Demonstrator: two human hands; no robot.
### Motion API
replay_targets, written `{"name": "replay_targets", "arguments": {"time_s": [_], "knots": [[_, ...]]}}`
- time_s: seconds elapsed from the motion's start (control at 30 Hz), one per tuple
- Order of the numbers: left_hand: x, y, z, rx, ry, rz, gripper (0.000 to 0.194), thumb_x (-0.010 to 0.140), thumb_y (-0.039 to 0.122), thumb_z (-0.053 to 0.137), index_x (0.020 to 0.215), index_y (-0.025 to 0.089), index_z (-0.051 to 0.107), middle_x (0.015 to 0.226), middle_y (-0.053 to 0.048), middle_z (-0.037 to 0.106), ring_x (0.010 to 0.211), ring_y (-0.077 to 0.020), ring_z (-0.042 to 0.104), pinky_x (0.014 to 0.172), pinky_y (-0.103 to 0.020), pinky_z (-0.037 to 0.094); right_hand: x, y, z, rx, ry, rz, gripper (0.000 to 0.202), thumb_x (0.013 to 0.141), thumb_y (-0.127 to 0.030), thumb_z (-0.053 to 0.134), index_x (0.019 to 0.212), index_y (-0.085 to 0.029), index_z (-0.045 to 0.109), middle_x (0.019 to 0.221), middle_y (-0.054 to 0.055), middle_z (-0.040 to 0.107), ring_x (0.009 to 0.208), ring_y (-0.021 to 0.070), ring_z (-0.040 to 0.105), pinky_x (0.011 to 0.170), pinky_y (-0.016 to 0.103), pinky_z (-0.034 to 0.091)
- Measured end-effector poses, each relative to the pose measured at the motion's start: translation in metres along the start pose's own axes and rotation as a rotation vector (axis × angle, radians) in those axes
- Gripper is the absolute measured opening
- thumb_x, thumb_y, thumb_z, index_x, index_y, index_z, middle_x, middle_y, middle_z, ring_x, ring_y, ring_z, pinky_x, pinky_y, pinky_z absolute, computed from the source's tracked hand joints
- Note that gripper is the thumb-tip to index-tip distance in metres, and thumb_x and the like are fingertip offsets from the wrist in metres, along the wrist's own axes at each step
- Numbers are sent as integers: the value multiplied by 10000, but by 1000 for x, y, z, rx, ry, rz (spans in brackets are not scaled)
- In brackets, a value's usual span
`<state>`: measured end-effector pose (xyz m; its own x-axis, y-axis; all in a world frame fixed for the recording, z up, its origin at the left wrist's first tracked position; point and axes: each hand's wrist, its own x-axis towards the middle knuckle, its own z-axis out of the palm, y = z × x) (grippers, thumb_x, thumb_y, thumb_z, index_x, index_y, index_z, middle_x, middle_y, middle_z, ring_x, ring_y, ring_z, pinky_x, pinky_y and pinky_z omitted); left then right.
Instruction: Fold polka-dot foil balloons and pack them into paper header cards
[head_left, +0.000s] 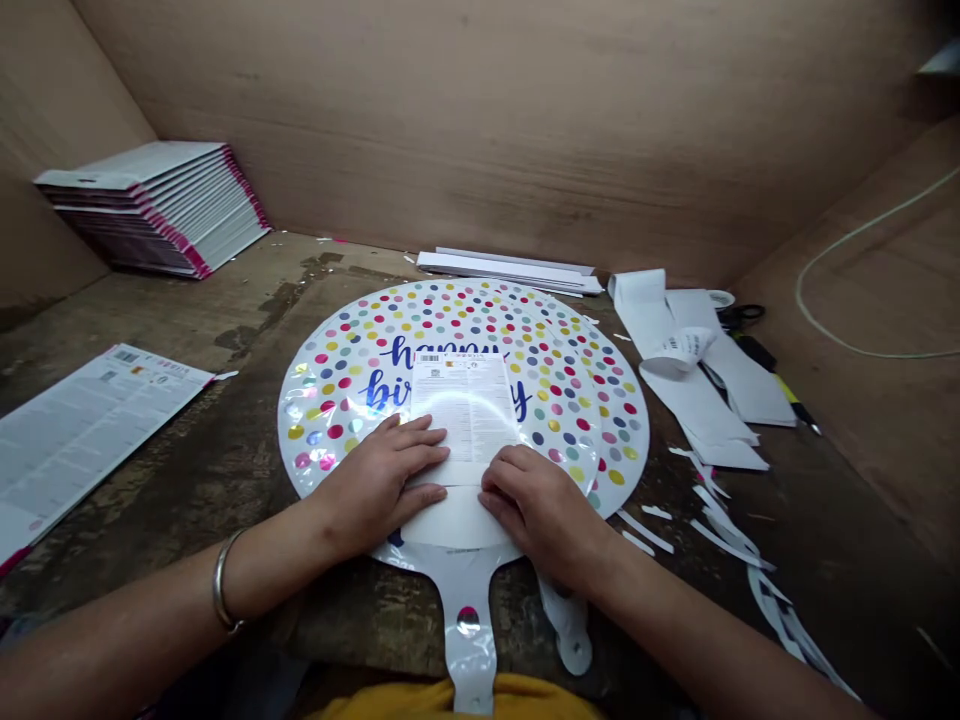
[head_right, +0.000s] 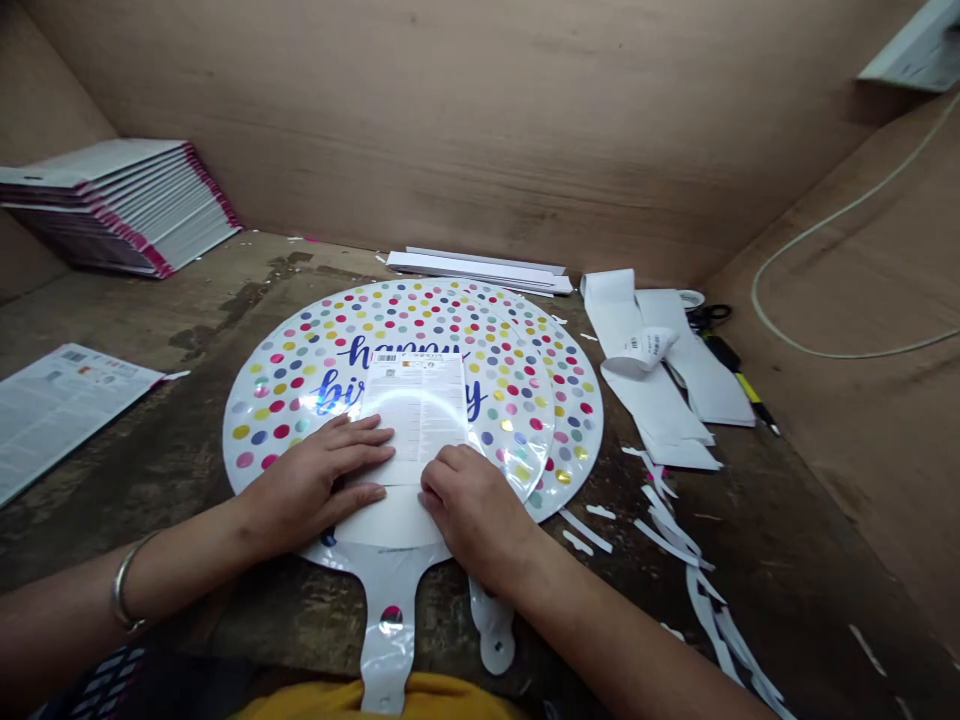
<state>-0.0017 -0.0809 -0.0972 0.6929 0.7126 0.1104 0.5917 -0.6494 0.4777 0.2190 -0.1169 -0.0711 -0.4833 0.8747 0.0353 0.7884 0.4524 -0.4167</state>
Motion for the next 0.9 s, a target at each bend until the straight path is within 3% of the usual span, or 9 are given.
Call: {"name": "replay_targets", "arguments": {"time_s": [0.13,0.2,0.33,0.6,0.9], "knots": [[-9,-1,0,10,17,-27,375,878,365,525,1235,256,554,1375,-50,481,1336,-266,321,1091,-525,213,7,-3,-3,40,27,43,114,877,-167,492,796,-175,571,821,34,559,744,147,533,668,270,435],[-8,-3,0,17,13,-27,384,860,372,548,1230,269,559,1392,-47,460,1341,-274,307,1089,-527,212,12,-6,0,77,59,12,102,877,-162,487,824,-179,572,862,35,559,759,138,541,678,260,438],[-7,-9,-3,-36,-40,-15,526,825,404,583,1315,255,466,1415,-61,429,1340,-272,314,1099,-539,175,20,-6,13,157,2,-63,59,843,-154,538,874,-195,567,926,31,558,805,137,548,710,260,452],[-12,-6,0,-15,-7,-7,402,871,356,531,1255,240,530,1357,-63,500,1314,-267,365,1090,-554,172,16,-8,18,123,9,-75,185,881,-159,468,1015,-199,589,1013,66,558,866,151,567,748,288,482],[-9,-2,-3,13,-20,-13,400,861,370,544,1237,234,543,1341,-71,516,1298,-280,387,1069,-570,197,14,-6,17,142,-22,-125,121,873,-136,459,868,-190,567,984,55,541,839,139,563,742,258,477]]}}
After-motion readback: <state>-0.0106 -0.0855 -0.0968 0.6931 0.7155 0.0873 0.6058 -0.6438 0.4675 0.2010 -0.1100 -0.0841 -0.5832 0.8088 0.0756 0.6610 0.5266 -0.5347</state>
